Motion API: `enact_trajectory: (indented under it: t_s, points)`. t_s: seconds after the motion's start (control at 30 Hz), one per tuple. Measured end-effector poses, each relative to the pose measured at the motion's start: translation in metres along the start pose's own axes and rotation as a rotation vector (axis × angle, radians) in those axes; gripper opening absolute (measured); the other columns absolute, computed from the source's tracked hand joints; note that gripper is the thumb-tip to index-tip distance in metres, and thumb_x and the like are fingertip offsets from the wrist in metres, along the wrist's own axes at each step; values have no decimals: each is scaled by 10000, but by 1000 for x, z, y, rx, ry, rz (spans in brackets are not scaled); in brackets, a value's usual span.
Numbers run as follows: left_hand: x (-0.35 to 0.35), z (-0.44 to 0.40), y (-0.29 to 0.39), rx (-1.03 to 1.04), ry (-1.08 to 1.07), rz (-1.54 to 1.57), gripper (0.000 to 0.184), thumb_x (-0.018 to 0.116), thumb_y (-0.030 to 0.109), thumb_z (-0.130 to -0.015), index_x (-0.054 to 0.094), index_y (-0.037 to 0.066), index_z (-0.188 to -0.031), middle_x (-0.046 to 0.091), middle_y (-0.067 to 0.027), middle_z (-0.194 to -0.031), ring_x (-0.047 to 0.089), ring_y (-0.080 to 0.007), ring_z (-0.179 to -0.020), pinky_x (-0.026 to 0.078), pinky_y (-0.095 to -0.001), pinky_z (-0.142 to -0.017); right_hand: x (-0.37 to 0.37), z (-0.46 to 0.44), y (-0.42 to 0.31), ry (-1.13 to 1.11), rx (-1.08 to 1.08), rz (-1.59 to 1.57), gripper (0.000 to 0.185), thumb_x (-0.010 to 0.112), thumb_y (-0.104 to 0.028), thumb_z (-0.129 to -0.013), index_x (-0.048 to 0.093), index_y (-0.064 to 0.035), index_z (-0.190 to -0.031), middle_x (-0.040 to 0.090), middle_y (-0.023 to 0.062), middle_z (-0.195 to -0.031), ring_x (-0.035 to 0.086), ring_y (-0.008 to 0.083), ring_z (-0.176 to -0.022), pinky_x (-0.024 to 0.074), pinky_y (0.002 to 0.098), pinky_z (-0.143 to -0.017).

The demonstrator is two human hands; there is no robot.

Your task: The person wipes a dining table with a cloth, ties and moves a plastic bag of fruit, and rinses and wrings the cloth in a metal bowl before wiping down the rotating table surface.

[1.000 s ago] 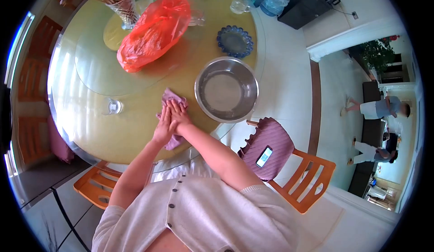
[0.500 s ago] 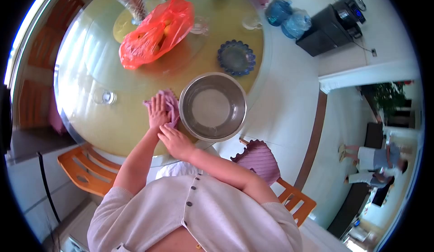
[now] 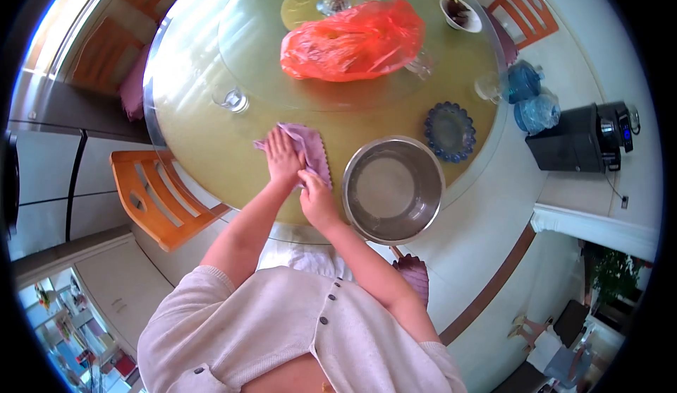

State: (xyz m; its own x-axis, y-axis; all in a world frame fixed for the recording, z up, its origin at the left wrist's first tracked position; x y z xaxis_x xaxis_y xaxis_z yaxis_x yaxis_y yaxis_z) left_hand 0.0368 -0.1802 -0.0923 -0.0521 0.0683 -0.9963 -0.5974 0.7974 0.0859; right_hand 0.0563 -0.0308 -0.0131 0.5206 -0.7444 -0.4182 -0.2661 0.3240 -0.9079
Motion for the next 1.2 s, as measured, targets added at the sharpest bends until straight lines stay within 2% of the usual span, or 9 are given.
enact_trajectory:
  t_s: [0.07,0.2,0.3,0.57,0.8,0.87,1.0,1.1,1.2]
  points:
    - [-3,30,-10,274,-75,30,813,468,477,-877,215,-35,-1456,162,-240,-1534,119,-375,-1438,111,-461,-1167,16,-13,15,-30,113,-99,396,518,-47,-835,533,27,-1223,526,214,-1283,497,347,-1209,383,395,-1042]
    - [-16,63,-70,359,-113,79,824,474,484,-870,215,-37,-1454,166,-238,-1533,116,-369,-1440,117,-459,-1167,63,-23,36,-36,158,-16,540,545,-138,-858,413,-4,-1364,364,231,-1438,331,361,-1350,266,437,-1115]
    - [-20,69,-125,282,-166,58,893,514,542,-840,218,-33,-1455,185,-239,-1526,137,-370,-1434,107,-463,-1166,110,-14,30,-211,11,598,744,605,-373,-844,303,-71,-1454,227,188,-1524,158,336,-1430,108,533,-1144]
    - [-32,-51,-179,71,-151,100,931,529,560,-832,198,-42,-1461,142,-255,-1532,93,-377,-1440,72,-473,-1166,166,-112,6,-230,-137,855,841,617,-477,-792,287,-104,-1470,192,147,-1551,152,313,-1438,102,512,-1153]
    - [-21,-54,-128,379,-197,181,842,483,500,-878,201,-37,-1463,149,-202,-1550,92,-368,-1443,62,-463,-1170,116,-112,23,-176,30,821,846,618,-418,-774,283,-52,-1460,189,152,-1553,148,297,-1443,97,478,-1162]
    - [-18,-31,-128,620,-235,262,760,484,424,-880,249,-8,-1459,214,-156,-1545,164,-319,-1438,107,-449,-1170,112,-88,21,-97,185,829,872,628,-422,-759,276,-24,-1451,183,184,-1547,137,328,-1441,88,494,-1160]
    - [-34,-19,-162,657,-247,409,640,549,276,-829,395,15,-1392,340,-145,-1489,284,-275,-1402,183,-450,-1156,153,-91,-3,51,423,760,967,661,-429,-722,216,23,-1452,136,282,-1523,81,414,-1430,52,519,-1152]
    - [-46,-43,-183,556,-256,637,466,569,33,-746,553,55,-1211,513,-110,-1340,414,-250,-1314,260,-450,-1129,175,-137,-7,-74,349,828,933,644,-447,-750,230,7,-1453,150,234,-1537,100,386,-1435,53,514,-1155]
    - [-59,-70,-196,446,-201,603,441,571,22,-751,558,60,-1190,538,-106,-1296,443,-248,-1281,284,-440,-1117,185,-185,16,53,-24,1323,889,621,-423,-784,224,-10,-1465,161,178,-1550,101,338,-1445,55,490,-1161]
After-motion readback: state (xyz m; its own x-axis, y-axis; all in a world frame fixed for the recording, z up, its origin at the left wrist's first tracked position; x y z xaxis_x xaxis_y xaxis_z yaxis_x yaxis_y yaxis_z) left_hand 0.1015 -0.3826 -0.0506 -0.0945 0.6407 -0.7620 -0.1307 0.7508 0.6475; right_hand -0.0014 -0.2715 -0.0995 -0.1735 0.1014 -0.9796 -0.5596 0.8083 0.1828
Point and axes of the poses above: each hand's wrist, its own z-axis away from the middle knuckle, its own x-axis out of the palm, y = z × x, the point moved 1 cm from there along -z, towards the middle knuckle
